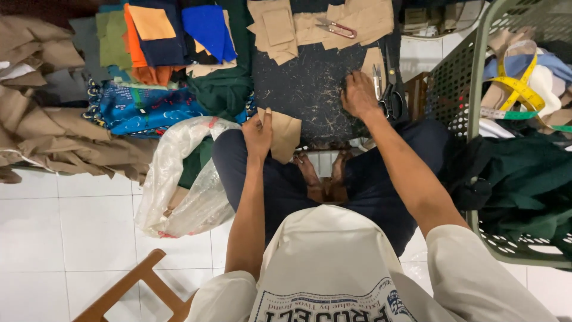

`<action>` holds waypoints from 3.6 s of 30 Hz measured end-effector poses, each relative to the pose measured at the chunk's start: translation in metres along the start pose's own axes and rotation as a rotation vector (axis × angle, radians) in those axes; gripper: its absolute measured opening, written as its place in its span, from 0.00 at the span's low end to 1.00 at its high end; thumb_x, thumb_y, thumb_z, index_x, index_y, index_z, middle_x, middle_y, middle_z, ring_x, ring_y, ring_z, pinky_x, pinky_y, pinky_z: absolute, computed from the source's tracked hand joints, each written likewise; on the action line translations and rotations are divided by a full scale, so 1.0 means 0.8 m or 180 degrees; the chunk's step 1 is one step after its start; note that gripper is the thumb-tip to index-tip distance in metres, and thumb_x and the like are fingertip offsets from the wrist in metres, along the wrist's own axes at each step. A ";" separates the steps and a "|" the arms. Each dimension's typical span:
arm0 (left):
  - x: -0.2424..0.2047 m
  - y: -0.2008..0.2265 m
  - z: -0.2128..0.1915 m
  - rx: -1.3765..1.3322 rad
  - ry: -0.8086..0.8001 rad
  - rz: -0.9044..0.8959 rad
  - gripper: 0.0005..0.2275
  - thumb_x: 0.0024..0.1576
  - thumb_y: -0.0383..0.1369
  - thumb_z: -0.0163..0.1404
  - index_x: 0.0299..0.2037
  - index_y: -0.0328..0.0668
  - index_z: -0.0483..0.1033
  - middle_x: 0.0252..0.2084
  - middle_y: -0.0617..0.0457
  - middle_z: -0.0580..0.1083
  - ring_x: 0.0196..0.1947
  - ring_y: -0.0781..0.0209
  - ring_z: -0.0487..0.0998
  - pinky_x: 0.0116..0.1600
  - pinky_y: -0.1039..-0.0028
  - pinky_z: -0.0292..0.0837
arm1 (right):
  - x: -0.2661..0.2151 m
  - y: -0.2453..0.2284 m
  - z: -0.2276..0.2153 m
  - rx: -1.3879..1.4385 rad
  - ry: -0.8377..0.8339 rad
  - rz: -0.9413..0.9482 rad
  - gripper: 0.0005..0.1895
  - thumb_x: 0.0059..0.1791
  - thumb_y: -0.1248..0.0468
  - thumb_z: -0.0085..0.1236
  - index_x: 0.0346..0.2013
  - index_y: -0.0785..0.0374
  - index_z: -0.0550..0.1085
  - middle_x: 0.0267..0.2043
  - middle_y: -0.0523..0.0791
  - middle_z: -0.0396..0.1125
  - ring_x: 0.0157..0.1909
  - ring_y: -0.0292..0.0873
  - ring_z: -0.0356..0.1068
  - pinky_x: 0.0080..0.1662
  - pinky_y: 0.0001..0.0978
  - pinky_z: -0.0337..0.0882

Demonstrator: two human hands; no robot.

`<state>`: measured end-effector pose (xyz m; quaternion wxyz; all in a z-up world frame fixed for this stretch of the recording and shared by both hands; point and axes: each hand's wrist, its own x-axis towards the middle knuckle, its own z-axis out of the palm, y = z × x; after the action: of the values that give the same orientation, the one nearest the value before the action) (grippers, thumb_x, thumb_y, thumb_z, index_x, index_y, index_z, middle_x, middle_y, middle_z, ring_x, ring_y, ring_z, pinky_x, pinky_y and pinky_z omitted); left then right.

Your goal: The person sits cross-legged and uses scissors to cut a piece of beige fabric. They fold the fabric, cut it into smaller pieces, and then place the cut pieces on a pile of other fabric scraps.

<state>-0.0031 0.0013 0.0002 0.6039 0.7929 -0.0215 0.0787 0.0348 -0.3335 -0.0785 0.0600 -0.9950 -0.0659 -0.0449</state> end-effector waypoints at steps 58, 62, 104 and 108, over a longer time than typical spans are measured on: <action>0.017 -0.023 0.189 0.1598 -0.1768 0.1565 0.14 0.66 0.33 0.46 0.60 0.40 0.71 0.60 0.43 0.68 0.60 0.44 0.71 0.57 0.58 0.70 | -0.103 -0.030 0.027 0.0349 -0.0050 0.0307 0.21 0.46 0.72 0.56 0.54 0.76 0.72 0.54 0.65 0.67 0.57 0.70 0.66 0.59 0.56 0.64; 0.011 -0.023 0.209 0.2164 -0.2089 0.1725 0.15 0.65 0.36 0.45 0.60 0.44 0.71 0.62 0.45 0.68 0.65 0.46 0.66 0.65 0.52 0.61 | -0.133 -0.049 -0.004 0.0892 0.0104 -0.0260 0.11 0.45 0.70 0.59 0.41 0.69 0.74 0.37 0.56 0.68 0.44 0.62 0.68 0.47 0.49 0.68; -0.085 -0.051 0.149 0.2577 -0.2360 0.2045 0.34 0.48 0.34 0.67 0.65 0.39 0.68 0.67 0.36 0.64 0.69 0.38 0.63 0.71 0.48 0.57 | -0.225 -0.152 0.002 0.1155 -0.0234 0.0634 0.24 0.45 0.68 0.64 0.53 0.79 0.72 0.61 0.66 0.60 0.66 0.66 0.60 0.68 0.54 0.59; -0.108 -0.075 0.141 0.2227 -0.2375 0.2619 0.27 0.46 0.31 0.67 0.57 0.35 0.72 0.64 0.35 0.66 0.66 0.37 0.65 0.69 0.48 0.60 | -0.206 -0.131 -0.019 0.1255 0.0762 0.1142 0.21 0.46 0.70 0.63 0.50 0.80 0.70 0.48 0.65 0.65 0.56 0.68 0.65 0.60 0.59 0.62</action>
<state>-0.0691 -0.0958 -0.0993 0.1831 0.8437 -0.5041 0.0254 -0.1430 -0.2532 -0.0680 0.2664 -0.9476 0.1112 -0.1370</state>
